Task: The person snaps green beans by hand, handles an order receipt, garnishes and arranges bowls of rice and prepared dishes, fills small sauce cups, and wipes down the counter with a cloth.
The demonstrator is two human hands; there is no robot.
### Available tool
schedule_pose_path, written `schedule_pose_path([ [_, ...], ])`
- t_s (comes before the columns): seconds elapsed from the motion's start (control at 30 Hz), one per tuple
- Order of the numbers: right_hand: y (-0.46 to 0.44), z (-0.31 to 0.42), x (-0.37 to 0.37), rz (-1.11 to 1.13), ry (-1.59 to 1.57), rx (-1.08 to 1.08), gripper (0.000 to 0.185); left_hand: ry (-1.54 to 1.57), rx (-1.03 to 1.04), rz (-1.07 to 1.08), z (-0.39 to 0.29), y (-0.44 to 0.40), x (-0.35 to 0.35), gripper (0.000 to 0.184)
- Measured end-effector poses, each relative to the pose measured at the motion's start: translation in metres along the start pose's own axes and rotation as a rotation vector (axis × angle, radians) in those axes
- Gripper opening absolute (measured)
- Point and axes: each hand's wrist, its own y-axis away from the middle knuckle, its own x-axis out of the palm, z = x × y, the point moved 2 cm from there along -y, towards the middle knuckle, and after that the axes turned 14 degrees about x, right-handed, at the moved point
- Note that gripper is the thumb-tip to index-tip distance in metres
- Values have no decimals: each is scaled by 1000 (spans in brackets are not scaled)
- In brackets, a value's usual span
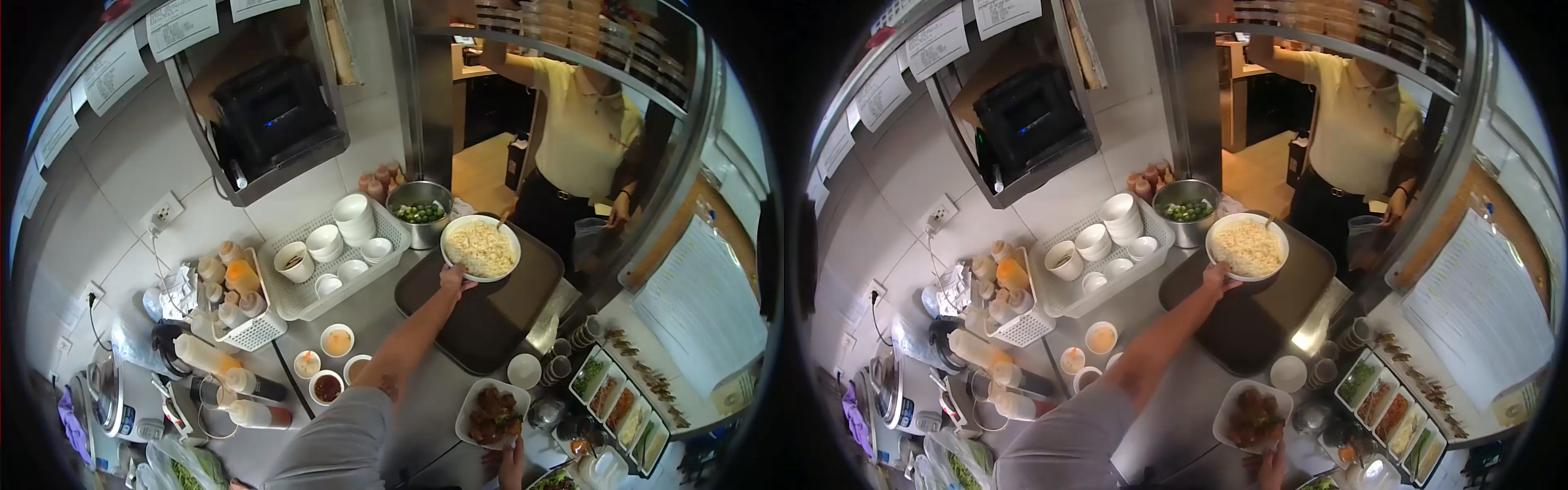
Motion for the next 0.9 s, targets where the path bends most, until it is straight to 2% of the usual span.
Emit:
schedule_pose_path([
  [0.07,18,22,3,34,-109,180,60,27,-21,12,7,-7,-4,55],
  [0.17,42,57,14,20,74,45,60,-133,14,207,-18,22,-11,58],
  [0.23,50,70,20,34,-92,121,61,-470,113,266,-35,62,-17,59],
  [0.3,57,72,27,55,-199,121,59,-1074,524,479,-26,113,-35,56],
  [0.33,54,68,27,64,-220,83,56,-1154,707,626,-16,144,-47,55],
  [0.4,43,55,27,77,-266,10,52,-1340,475,978,-20,211,-58,59],
  [0.5,48,43,30,82,-323,-71,48,-1686,1030,929,-6,268,-84,64],
  [0.6,54,41,33,82,-343,-111,48,-1725,724,957,3,266,-81,67],
  [0.7,46,23,28,74,-368,-96,49,-1532,776,874,19,266,-88,62],
  [0.8,51,29,31,70,-379,-80,50,-1533,911,841,22,266,-96,64],
  [0.87,47,25,30,79,-376,-113,50,-1623,793,902,14,271,-93,69],
  [0.9,44,22,28,112,-371,-105,56,-1666,728,927,11,274,-93,72],
])
